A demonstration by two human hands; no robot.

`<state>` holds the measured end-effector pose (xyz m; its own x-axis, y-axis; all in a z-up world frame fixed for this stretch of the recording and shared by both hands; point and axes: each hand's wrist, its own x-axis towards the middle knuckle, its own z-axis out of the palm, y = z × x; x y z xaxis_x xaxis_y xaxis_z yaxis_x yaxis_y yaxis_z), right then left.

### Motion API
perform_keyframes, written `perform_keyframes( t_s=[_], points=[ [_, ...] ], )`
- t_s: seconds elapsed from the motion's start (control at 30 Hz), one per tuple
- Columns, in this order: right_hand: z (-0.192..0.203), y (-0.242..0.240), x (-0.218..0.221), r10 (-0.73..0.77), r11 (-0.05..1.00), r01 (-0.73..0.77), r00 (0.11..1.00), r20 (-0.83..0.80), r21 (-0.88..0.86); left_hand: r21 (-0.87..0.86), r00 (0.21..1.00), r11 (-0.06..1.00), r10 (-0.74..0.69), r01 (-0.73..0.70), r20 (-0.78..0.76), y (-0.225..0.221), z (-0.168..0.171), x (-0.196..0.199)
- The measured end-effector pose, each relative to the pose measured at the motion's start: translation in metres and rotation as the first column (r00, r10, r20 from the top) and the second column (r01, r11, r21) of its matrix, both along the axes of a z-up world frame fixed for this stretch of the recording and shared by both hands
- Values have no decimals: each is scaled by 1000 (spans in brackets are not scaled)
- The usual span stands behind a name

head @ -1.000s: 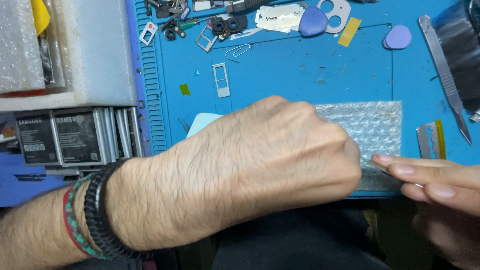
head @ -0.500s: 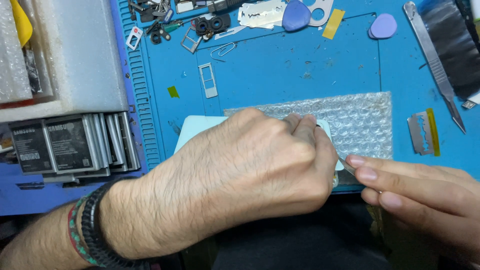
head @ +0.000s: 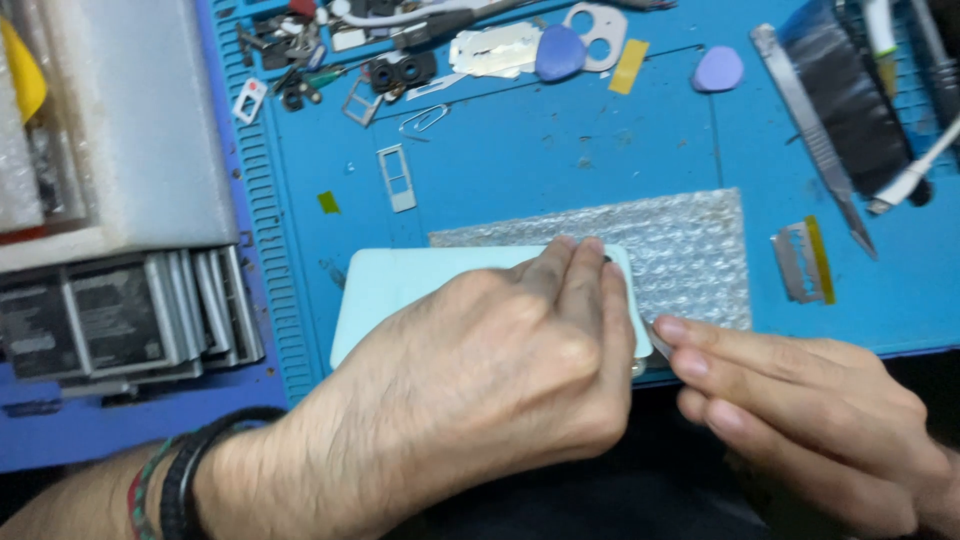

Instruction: Using a thin metal prying tool to carefully separate the back cover from a smartphone on a repair mat.

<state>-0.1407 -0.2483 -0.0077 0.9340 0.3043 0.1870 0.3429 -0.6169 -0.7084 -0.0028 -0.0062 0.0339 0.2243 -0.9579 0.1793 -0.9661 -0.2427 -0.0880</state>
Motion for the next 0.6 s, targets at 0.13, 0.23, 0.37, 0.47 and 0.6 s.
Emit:
perform_keyframes(
  t_s=[0.13,0.23,0.37,0.47,0.6],
  points=[
    [-22,-59,-58,-356,928,372,893,-276,7,-23,998,1000,15,-14,58,2,-6,-6],
    [-136,-151,-81,-671,714,681,597,-440,-164,-55,997,998,9,-4,81,3,-15,-18],
    [-107,-158,-46,-521,852,447,771,-365,-274,-84,999,996,25,-22,36,6,-26,-30],
    [-3,-68,0,-318,792,265,948,-1,-550,-190,995,977,97,-93,12,5,-31,-38],
    [-12,-88,24,-212,717,249,968,137,-651,-286,986,946,165,-155,10,4,-40,-46]
  ],
)
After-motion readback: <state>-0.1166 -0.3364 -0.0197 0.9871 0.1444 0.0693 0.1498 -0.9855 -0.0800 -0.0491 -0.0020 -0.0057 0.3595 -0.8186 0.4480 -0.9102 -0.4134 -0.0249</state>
